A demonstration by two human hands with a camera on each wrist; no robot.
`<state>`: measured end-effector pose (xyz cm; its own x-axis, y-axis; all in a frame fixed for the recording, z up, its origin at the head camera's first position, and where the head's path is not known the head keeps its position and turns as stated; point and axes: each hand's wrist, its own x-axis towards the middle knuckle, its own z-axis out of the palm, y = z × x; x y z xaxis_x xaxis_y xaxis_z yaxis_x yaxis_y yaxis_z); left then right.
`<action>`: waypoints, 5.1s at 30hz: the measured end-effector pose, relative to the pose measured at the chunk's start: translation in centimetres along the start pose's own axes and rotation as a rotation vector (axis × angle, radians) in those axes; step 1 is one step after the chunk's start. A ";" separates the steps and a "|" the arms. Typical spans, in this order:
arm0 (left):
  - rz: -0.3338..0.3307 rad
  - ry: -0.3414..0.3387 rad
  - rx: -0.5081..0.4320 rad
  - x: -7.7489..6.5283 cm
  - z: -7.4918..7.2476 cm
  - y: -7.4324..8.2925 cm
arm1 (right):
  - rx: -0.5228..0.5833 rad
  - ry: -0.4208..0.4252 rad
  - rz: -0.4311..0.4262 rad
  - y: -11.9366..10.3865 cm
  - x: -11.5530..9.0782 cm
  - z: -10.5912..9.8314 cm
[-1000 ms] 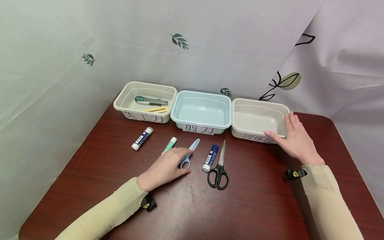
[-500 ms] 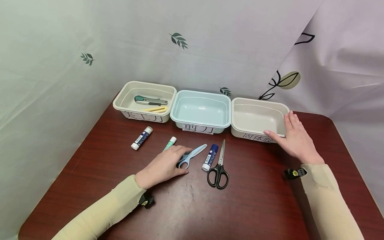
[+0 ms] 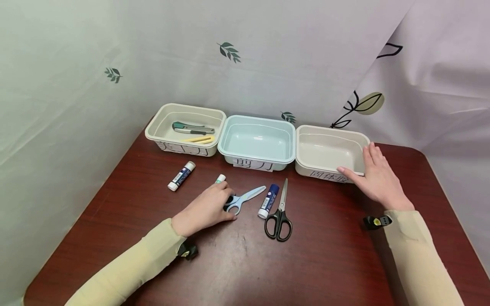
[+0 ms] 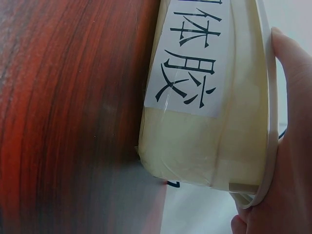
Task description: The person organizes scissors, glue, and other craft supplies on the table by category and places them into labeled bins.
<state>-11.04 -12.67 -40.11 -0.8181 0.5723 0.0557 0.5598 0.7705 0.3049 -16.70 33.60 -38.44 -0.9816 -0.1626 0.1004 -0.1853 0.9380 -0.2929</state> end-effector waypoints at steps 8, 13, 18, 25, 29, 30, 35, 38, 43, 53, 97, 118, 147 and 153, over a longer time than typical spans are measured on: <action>0.000 -0.057 -0.007 0.5 -0.4 -0.1 | 0.002 -0.003 0.009 -0.1 0.0 0.0; 0.033 -0.033 -0.008 0.5 -0.2 -0.4 | 0.002 -0.005 0.010 -0.1 0.0 0.0; 0.071 0.009 0.002 0.4 -0.2 -0.5 | 0.003 0.000 0.003 0.0 0.0 0.0; 0.104 0.024 0.036 0.4 -0.2 -0.6 | 0.004 -0.004 0.005 0.1 0.1 0.1; 0.111 0.027 0.048 0.4 -0.2 -0.7 | 0.004 -0.005 0.007 0.1 0.1 0.1; 0.114 0.027 0.048 0.4 -0.2 -0.7 | 0.004 -0.004 0.008 0.1 0.1 0.1; 0.127 0.025 0.039 0.4 -0.2 -0.8 | 0.007 -0.005 0.008 0.1 0.1 0.1; 0.129 0.033 0.031 0.3 -0.2 -0.9 | 0.007 -0.005 0.009 0.1 0.1 0.1; 0.131 0.076 0.018 0.3 -0.3 -1.1 | 0.008 -0.006 0.012 0.1 0.1 0.1; 0.078 0.076 -0.023 0.3 -1.1 -1.4 | 0.002 -0.003 0.010 0.1 0.1 0.1; 0.148 0.275 -0.039 8.3 -8.6 -3.3 | -0.017 -0.006 0.009 0.0 0.2 0.0; 0.042 0.126 -0.045 14.0 -7.6 -6.2 | -0.013 0.004 0.004 0.0 0.1 0.0; -0.070 -0.012 -0.045 16.6 -6.4 -6.6 | -0.015 -0.002 0.002 0.1 0.3 0.0; -0.084 0.027 -0.052 16.0 -7.1 -6.1 | -0.016 -0.002 0.001 0.2 0.3 0.0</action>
<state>-28.45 -10.23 -34.32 -0.8653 0.4985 0.0529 0.4823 0.7992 0.3586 -17.04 33.69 -38.48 -0.9818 -0.1627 0.0983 -0.1840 0.9429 -0.2775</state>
